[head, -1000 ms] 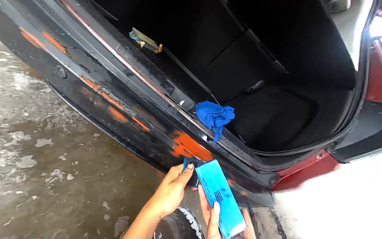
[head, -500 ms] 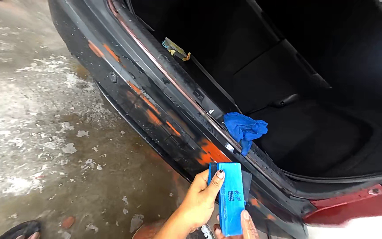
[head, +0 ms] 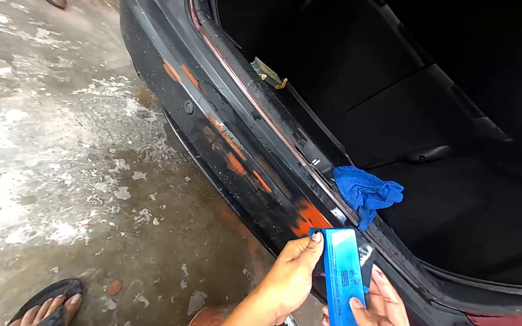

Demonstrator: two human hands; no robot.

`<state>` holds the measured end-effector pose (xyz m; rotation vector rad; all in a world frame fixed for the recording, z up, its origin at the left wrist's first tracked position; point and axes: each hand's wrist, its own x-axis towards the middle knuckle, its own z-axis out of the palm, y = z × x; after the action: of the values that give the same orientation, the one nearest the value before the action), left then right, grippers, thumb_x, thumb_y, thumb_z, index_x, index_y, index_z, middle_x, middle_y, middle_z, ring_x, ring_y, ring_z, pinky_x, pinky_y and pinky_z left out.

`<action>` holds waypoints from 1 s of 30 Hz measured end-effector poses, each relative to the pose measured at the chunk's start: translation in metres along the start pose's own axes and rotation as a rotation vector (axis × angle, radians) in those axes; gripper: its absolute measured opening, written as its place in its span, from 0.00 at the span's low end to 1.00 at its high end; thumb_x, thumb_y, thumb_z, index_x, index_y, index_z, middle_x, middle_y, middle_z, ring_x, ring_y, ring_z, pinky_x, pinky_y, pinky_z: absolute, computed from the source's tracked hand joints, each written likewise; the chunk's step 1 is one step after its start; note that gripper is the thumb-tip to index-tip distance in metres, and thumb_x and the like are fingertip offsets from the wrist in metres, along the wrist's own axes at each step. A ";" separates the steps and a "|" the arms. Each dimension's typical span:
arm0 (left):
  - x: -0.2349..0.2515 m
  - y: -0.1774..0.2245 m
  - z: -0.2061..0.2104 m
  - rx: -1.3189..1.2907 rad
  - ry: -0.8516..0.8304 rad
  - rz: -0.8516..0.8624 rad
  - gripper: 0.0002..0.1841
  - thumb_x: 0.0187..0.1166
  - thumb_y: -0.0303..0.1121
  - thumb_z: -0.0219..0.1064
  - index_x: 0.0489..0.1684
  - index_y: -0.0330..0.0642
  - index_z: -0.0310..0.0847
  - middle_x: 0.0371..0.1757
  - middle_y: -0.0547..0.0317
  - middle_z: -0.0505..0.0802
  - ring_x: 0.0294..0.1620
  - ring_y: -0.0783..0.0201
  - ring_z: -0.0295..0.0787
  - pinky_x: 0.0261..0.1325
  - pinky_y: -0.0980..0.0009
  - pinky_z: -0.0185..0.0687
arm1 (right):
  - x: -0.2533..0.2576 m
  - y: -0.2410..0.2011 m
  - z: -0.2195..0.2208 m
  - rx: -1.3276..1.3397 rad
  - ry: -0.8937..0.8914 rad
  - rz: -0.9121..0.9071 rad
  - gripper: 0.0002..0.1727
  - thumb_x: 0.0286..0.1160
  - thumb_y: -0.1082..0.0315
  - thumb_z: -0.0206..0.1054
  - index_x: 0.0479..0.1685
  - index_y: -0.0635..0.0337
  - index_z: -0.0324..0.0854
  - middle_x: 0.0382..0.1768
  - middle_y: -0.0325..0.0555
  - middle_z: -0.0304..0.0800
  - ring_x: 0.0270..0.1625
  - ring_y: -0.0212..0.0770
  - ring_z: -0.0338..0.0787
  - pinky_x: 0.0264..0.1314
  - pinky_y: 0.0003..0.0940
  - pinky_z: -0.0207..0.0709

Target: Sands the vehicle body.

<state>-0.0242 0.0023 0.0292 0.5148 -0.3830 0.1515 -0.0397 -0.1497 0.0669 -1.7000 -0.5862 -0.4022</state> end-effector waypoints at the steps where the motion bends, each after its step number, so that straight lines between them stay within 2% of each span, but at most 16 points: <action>1: 0.000 0.001 0.000 -0.021 0.009 0.012 0.23 0.97 0.40 0.44 0.64 0.29 0.79 0.60 0.48 0.92 0.64 0.60 0.90 0.74 0.58 0.83 | 0.002 0.002 0.002 -0.111 0.000 -0.084 0.30 0.74 0.77 0.58 0.80 0.69 0.67 0.72 0.49 0.79 0.58 0.37 0.92 0.40 0.31 0.93; 4: 0.000 0.006 0.007 -0.064 0.186 0.087 0.15 0.91 0.29 0.56 0.66 0.27 0.77 0.54 0.45 0.93 0.55 0.56 0.94 0.65 0.58 0.90 | 0.004 0.006 0.016 -0.459 -0.057 -0.367 0.24 0.80 0.68 0.62 0.72 0.70 0.78 0.75 0.52 0.77 0.78 0.38 0.77 0.78 0.31 0.75; 6: 0.000 0.007 0.013 -0.022 0.322 0.149 0.22 0.90 0.30 0.57 0.79 0.29 0.65 0.62 0.43 0.89 0.58 0.57 0.92 0.66 0.59 0.90 | 0.005 0.009 0.030 -0.620 -0.084 -0.482 0.23 0.81 0.64 0.62 0.69 0.70 0.80 0.70 0.57 0.78 0.78 0.39 0.76 0.83 0.32 0.69; 8: -0.002 0.008 0.019 0.096 0.425 0.128 0.39 0.86 0.45 0.64 0.90 0.34 0.47 0.73 0.41 0.80 0.69 0.61 0.84 0.73 0.63 0.82 | 0.009 0.009 0.041 -0.721 -0.142 -0.548 0.24 0.78 0.63 0.63 0.65 0.73 0.82 0.66 0.63 0.79 0.76 0.41 0.77 0.83 0.31 0.68; 9: -0.002 0.008 0.020 0.144 0.479 0.112 0.50 0.79 0.51 0.70 0.93 0.35 0.41 0.78 0.39 0.76 0.74 0.61 0.80 0.77 0.62 0.78 | 0.012 0.009 0.043 -0.744 -0.186 -0.568 0.24 0.75 0.61 0.65 0.61 0.75 0.82 0.64 0.65 0.79 0.74 0.41 0.77 0.82 0.30 0.68; 11: 0.000 0.014 0.017 0.213 0.616 0.130 0.59 0.69 0.51 0.80 0.92 0.35 0.37 0.77 0.38 0.77 0.72 0.61 0.82 0.74 0.63 0.81 | 0.021 0.005 0.043 -0.737 -0.366 -0.568 0.24 0.73 0.61 0.68 0.58 0.75 0.82 0.65 0.66 0.81 0.76 0.42 0.79 0.81 0.32 0.72; 13: 0.010 0.024 0.000 0.223 0.768 0.186 0.48 0.71 0.43 0.78 0.85 0.35 0.45 0.63 0.42 0.84 0.58 0.62 0.90 0.59 0.64 0.91 | 0.041 -0.006 0.041 -0.744 -0.616 -0.558 0.23 0.75 0.61 0.68 0.63 0.69 0.86 0.69 0.63 0.84 0.79 0.42 0.80 0.83 0.35 0.74; 15: 0.020 0.038 -0.028 0.305 0.892 0.265 0.38 0.76 0.41 0.73 0.78 0.37 0.53 0.57 0.46 0.86 0.52 0.62 0.91 0.53 0.62 0.91 | 0.067 -0.019 0.034 -0.827 -0.726 -0.637 0.23 0.77 0.58 0.67 0.66 0.60 0.88 0.71 0.58 0.86 0.81 0.49 0.79 0.85 0.47 0.73; 17: 0.030 0.054 -0.063 0.492 1.013 0.341 0.38 0.76 0.48 0.72 0.81 0.42 0.56 0.66 0.48 0.83 0.60 0.60 0.87 0.59 0.57 0.89 | 0.105 -0.029 0.022 -0.957 -0.619 -0.770 0.24 0.77 0.54 0.67 0.69 0.54 0.86 0.74 0.57 0.84 0.84 0.57 0.74 0.86 0.59 0.65; 20: 0.042 0.082 -0.111 0.776 1.112 0.480 0.40 0.79 0.51 0.70 0.89 0.46 0.59 0.78 0.43 0.72 0.76 0.50 0.73 0.72 0.49 0.78 | 0.189 -0.024 0.008 -1.140 -0.421 -0.808 0.48 0.66 0.36 0.70 0.83 0.60 0.72 0.83 0.73 0.68 0.86 0.77 0.62 0.85 0.74 0.51; 22: 0.051 0.089 -0.133 0.901 1.138 0.607 0.40 0.80 0.48 0.71 0.93 0.49 0.59 0.71 0.46 0.75 0.71 0.53 0.75 0.70 0.54 0.79 | 0.235 -0.002 0.003 -1.213 -0.411 -0.564 0.64 0.53 0.20 0.68 0.93 0.50 0.60 0.90 0.74 0.53 0.87 0.81 0.56 0.81 0.81 0.51; 23: 0.052 0.084 -0.137 0.951 1.146 0.656 0.41 0.80 0.48 0.72 0.94 0.53 0.58 0.70 0.49 0.77 0.69 0.55 0.77 0.68 0.56 0.80 | 0.251 0.013 -0.001 -1.201 -0.437 -0.427 0.65 0.49 0.17 0.68 0.93 0.44 0.61 0.89 0.70 0.56 0.87 0.78 0.60 0.79 0.82 0.56; 25: 0.046 0.061 -0.132 1.014 1.119 0.695 0.40 0.79 0.47 0.73 0.93 0.59 0.59 0.74 0.57 0.80 0.73 0.59 0.79 0.72 0.55 0.82 | 0.266 0.039 -0.006 -1.127 -0.436 -0.317 0.58 0.47 0.16 0.68 0.82 0.43 0.77 0.78 0.59 0.79 0.79 0.62 0.78 0.75 0.70 0.70; 26: 0.043 0.046 -0.129 1.035 1.095 0.732 0.36 0.77 0.45 0.75 0.88 0.59 0.68 0.75 0.59 0.82 0.74 0.60 0.80 0.73 0.55 0.83 | 0.264 0.048 -0.007 -1.072 -0.408 -0.342 0.52 0.53 0.20 0.69 0.74 0.49 0.84 0.70 0.57 0.86 0.73 0.56 0.84 0.73 0.63 0.75; 28: 0.044 0.034 -0.131 1.054 1.096 0.816 0.24 0.72 0.44 0.80 0.69 0.57 0.88 0.74 0.61 0.87 0.73 0.61 0.83 0.71 0.57 0.85 | 0.251 0.056 -0.003 -1.009 -0.294 -0.493 0.38 0.64 0.33 0.73 0.57 0.60 0.90 0.55 0.60 0.92 0.61 0.54 0.89 0.67 0.55 0.80; 30: 0.050 0.052 -0.139 1.066 1.142 0.787 0.21 0.72 0.45 0.78 0.65 0.58 0.91 0.73 0.63 0.87 0.71 0.63 0.84 0.69 0.57 0.84 | 0.242 0.054 0.001 -1.028 -0.197 -0.637 0.31 0.66 0.42 0.75 0.46 0.66 0.89 0.46 0.63 0.91 0.53 0.55 0.89 0.60 0.50 0.81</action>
<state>0.0534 0.1196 -0.0394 1.1855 0.7101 1.3899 0.1880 -0.1174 0.1590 -2.5148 -1.2039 -1.1395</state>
